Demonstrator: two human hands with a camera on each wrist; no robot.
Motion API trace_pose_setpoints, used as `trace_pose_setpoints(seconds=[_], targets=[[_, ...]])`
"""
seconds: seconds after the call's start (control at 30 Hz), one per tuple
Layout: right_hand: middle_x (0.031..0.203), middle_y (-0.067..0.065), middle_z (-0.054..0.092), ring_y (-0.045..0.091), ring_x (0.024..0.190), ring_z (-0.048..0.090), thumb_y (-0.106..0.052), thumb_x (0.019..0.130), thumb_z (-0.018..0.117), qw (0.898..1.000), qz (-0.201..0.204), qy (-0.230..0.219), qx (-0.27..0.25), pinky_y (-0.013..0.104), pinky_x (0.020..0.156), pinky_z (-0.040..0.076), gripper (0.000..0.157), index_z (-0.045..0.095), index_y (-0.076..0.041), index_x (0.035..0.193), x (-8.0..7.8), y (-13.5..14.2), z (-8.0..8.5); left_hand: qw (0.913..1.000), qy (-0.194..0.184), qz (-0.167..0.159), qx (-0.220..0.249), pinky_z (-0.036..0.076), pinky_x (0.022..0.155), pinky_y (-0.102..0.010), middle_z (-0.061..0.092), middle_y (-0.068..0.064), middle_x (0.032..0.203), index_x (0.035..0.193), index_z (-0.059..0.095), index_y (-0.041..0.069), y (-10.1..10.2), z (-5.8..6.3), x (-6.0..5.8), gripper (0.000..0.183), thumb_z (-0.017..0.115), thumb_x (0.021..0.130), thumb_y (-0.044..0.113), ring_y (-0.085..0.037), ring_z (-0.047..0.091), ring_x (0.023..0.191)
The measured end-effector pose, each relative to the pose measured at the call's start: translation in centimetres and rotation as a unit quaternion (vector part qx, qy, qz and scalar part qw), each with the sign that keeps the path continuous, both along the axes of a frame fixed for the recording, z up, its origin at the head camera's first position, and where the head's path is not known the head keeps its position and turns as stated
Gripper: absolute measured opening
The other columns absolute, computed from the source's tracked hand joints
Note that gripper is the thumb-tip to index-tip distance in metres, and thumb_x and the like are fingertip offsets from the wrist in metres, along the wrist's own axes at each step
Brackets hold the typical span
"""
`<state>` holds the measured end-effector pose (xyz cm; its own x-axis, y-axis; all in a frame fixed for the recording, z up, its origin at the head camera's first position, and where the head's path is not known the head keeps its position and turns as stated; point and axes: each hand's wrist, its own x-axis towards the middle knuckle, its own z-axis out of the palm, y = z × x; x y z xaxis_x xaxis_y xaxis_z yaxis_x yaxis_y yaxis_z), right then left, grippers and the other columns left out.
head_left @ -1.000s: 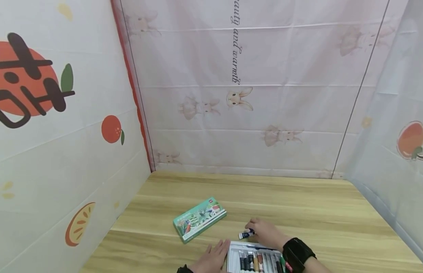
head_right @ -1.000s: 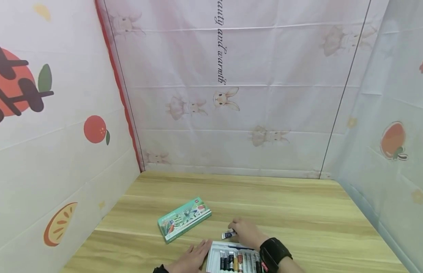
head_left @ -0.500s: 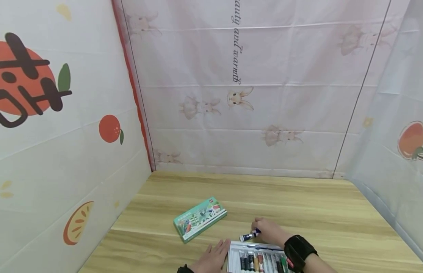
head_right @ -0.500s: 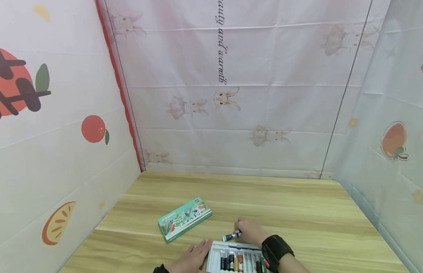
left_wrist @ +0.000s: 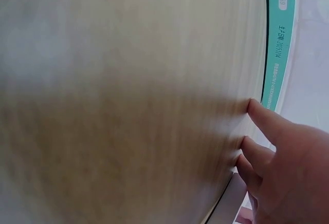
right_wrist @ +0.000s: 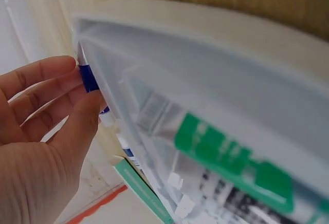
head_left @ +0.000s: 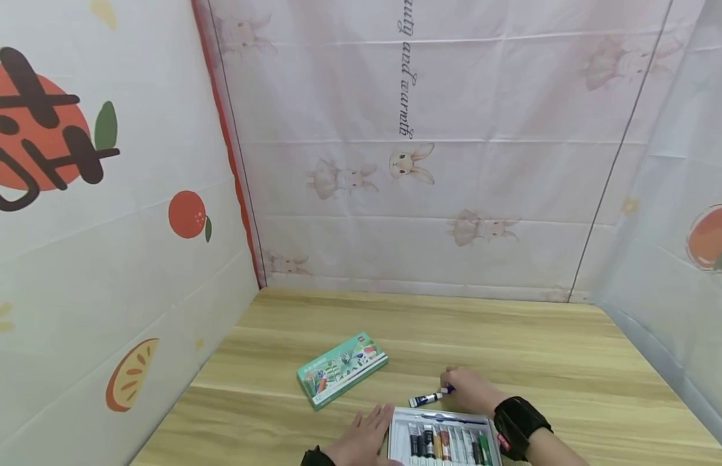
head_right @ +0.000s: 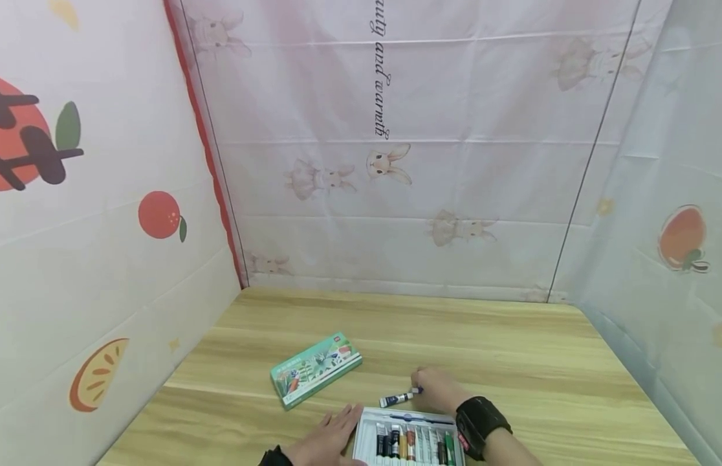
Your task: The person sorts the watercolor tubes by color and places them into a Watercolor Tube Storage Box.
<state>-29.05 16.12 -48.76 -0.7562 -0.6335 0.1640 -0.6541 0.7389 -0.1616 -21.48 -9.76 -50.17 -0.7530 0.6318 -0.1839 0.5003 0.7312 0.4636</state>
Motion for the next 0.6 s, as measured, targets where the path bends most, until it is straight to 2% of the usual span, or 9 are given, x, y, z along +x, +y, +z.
trace_pose_setpoints(seconds=[0.13, 0.27, 0.33, 0.47, 0.6], targets=[[0.073, -0.004, 0.054, 0.009, 0.066, 0.051, 0.001, 0.067, 0.061, 1.0, -0.001, -0.003, -0.007, 0.024, 0.054, 0.044, 0.016, 0.062, -0.011, 0.078, 0.4, 0.1, 0.6, 1.0, -0.008, 0.005, 0.002, 0.016, 0.093, -0.046, 0.016, -0.005, 0.134, 0.133, 0.01, 0.009, 0.1, 0.1, -0.1, 0.087, 0.043, 0.07, 0.059, -0.019, 0.012, 0.121], [0.076, -0.004, 0.055, 0.007, 0.068, 0.051, -0.001, 0.069, 0.059, 0.999, 0.02, 0.002, -0.031, 0.022, 0.055, 0.044, 0.016, 0.062, -0.01, 0.082, 1.0, -0.1, 1.2, 0.9999, -0.01, 0.011, -0.007, 0.016, 0.094, -0.045, 0.017, -0.005, 0.134, 0.133, 0.011, 0.01, 0.2, 0.1, -0.1, 0.088, 0.042, 0.068, 0.061, -0.018, 0.012, 0.121], [0.078, -0.004, 0.055, 0.006, 0.07, 0.051, -0.001, 0.07, 0.058, 0.998, 0.033, -0.013, -0.051, 0.021, 0.055, 0.044, 0.017, 0.062, -0.008, 0.085, 1.4, -0.4, 1.7, 0.9998, -0.004, 0.011, -0.014, 0.016, 0.094, -0.045, 0.018, -0.005, 0.134, 0.133, 0.011, 0.01, 0.3, 0.2, 0.0, 0.089, 0.041, 0.067, 0.063, -0.019, 0.012, 0.121], [0.083, -0.001, 0.057, 0.007, 0.075, 0.053, 0.001, 0.074, 0.055, 0.988, 0.064, -0.089, -0.112, 0.019, 0.059, 0.045, 0.019, 0.06, -0.003, 0.092, 2.4, -1.1, 2.8, 0.9998, 0.009, 0.008, -0.018, 0.015, 0.094, -0.046, 0.017, -0.006, 0.134, 0.132, 0.011, 0.008, 0.4, 0.5, 0.1, 0.091, 0.041, 0.067, 0.064, -0.019, 0.012, 0.121], [0.088, 0.004, 0.057, 0.009, 0.079, 0.053, 0.002, 0.079, 0.049, 0.963, 0.083, -0.185, -0.18, 0.02, 0.063, 0.045, 0.021, 0.056, 0.0, 0.099, 3.3, -1.6, 3.6, 0.9997, 0.014, 0.009, -0.02, 0.015, 0.094, -0.046, 0.016, -0.006, 0.134, 0.132, 0.011, 0.007, 0.4, 0.6, 0.2, 0.092, 0.041, 0.067, 0.064, -0.02, 0.012, 0.121]])
